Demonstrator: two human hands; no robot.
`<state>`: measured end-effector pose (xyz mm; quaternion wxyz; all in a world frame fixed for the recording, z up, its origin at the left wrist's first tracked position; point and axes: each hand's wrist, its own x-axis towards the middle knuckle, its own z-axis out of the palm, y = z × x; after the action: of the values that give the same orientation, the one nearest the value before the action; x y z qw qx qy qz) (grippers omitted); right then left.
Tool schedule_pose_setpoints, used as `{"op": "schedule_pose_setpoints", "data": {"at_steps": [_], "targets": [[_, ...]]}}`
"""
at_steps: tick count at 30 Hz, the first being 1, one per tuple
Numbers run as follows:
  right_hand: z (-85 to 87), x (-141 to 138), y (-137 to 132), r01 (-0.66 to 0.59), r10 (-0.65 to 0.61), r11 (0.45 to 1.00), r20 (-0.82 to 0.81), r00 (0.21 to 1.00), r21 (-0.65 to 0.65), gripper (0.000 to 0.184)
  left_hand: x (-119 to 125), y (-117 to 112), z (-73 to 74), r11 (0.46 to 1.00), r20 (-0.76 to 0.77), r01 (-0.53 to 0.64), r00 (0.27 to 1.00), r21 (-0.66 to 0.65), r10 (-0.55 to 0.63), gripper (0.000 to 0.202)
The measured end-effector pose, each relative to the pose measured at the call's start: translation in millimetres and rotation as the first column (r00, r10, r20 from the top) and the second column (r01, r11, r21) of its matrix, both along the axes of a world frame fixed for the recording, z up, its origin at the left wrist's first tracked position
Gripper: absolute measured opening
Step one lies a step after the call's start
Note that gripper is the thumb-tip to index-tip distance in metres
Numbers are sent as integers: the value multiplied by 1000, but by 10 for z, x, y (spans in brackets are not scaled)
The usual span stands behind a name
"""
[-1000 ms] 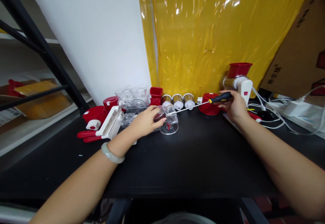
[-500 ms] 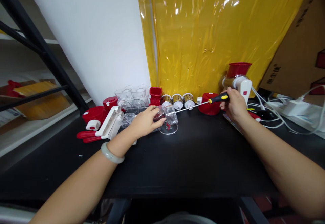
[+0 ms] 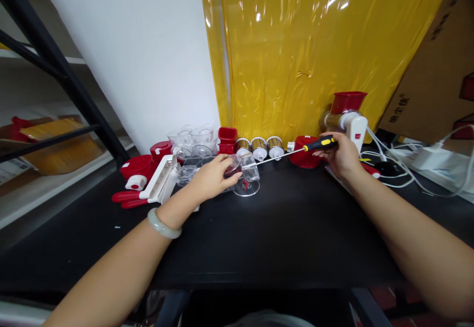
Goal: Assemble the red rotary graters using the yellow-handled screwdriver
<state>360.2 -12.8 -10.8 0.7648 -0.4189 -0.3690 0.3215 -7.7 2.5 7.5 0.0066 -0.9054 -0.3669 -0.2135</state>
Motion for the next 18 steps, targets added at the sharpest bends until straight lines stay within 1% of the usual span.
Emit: {"op": "schedule_pose_setpoints", "data": {"at_steps": [5, 9, 15, 18], "targets": [[44, -44, -13, 32, -32, 999, -9, 999, -2, 11, -2, -3, 1, 1000, 7, 2, 1000, -3, -2, 33], [49, -50, -15, 49, -49, 999, 15, 999, -1, 19, -2, 4, -6, 1000, 15, 8, 1000, -2, -8, 32], [-2, -55, -21, 31, -41, 995, 109, 993, 90, 36, -2, 8, -9, 1000, 6, 1, 1000, -4, -1, 33], [-5, -54, -17, 40, -51, 995, 120, 992, 86, 37, -2, 4, -6, 1000, 7, 3, 1000, -2, -3, 32]]}}
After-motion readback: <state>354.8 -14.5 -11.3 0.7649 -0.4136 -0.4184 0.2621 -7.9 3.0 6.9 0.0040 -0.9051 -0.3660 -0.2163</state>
